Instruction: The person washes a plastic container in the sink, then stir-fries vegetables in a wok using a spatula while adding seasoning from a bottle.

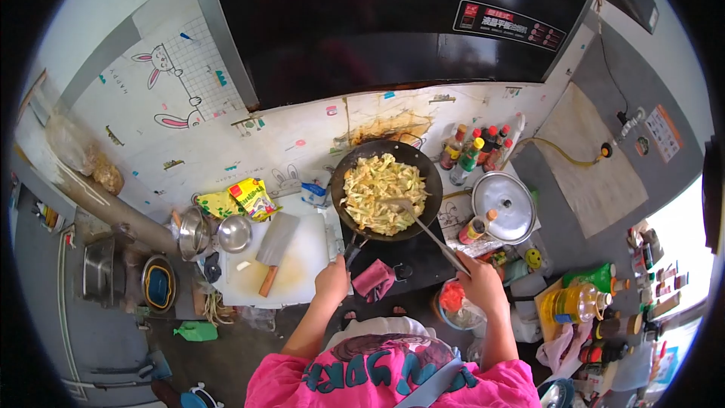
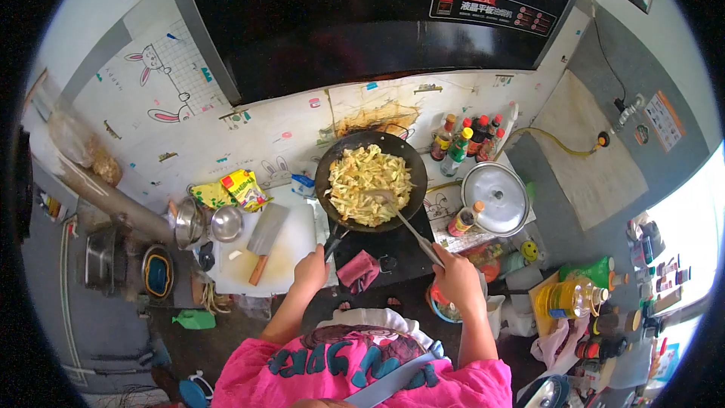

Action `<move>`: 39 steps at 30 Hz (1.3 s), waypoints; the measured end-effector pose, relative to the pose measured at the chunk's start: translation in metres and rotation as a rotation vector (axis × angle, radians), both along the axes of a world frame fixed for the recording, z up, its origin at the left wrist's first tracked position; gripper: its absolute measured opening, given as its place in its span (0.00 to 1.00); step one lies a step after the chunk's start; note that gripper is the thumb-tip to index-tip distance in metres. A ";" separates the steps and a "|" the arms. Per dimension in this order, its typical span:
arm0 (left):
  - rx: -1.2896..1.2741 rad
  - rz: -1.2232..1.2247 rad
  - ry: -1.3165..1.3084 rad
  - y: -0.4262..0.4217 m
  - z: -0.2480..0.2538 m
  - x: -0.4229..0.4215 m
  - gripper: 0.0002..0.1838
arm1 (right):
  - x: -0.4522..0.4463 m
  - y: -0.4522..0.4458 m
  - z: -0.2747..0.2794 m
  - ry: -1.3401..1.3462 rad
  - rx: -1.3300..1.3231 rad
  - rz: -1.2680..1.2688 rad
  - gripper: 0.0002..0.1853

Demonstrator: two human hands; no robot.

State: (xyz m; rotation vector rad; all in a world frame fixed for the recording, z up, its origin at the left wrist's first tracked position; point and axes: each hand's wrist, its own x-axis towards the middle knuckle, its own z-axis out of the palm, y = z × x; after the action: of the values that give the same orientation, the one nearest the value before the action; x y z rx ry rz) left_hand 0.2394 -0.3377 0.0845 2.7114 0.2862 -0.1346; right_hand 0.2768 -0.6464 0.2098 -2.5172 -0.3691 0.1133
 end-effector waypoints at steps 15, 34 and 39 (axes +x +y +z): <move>0.037 -0.163 0.025 0.011 0.015 0.004 0.24 | 0.000 0.129 -0.147 0.117 0.234 0.018 0.41; -0.145 -0.424 -0.106 -0.174 0.088 0.192 0.26 | 0.190 -0.044 -0.034 0.156 0.035 0.319 0.22; -0.475 -0.330 -0.308 -0.246 0.043 0.277 0.23 | 0.271 -0.090 -0.046 0.082 -0.005 0.246 0.19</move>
State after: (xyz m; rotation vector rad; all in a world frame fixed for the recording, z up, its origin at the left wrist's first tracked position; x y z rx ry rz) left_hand 0.5159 -0.5841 0.1271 2.2391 -0.2561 0.1108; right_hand 0.5475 -0.7367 0.1639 -2.4530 -0.6444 0.3132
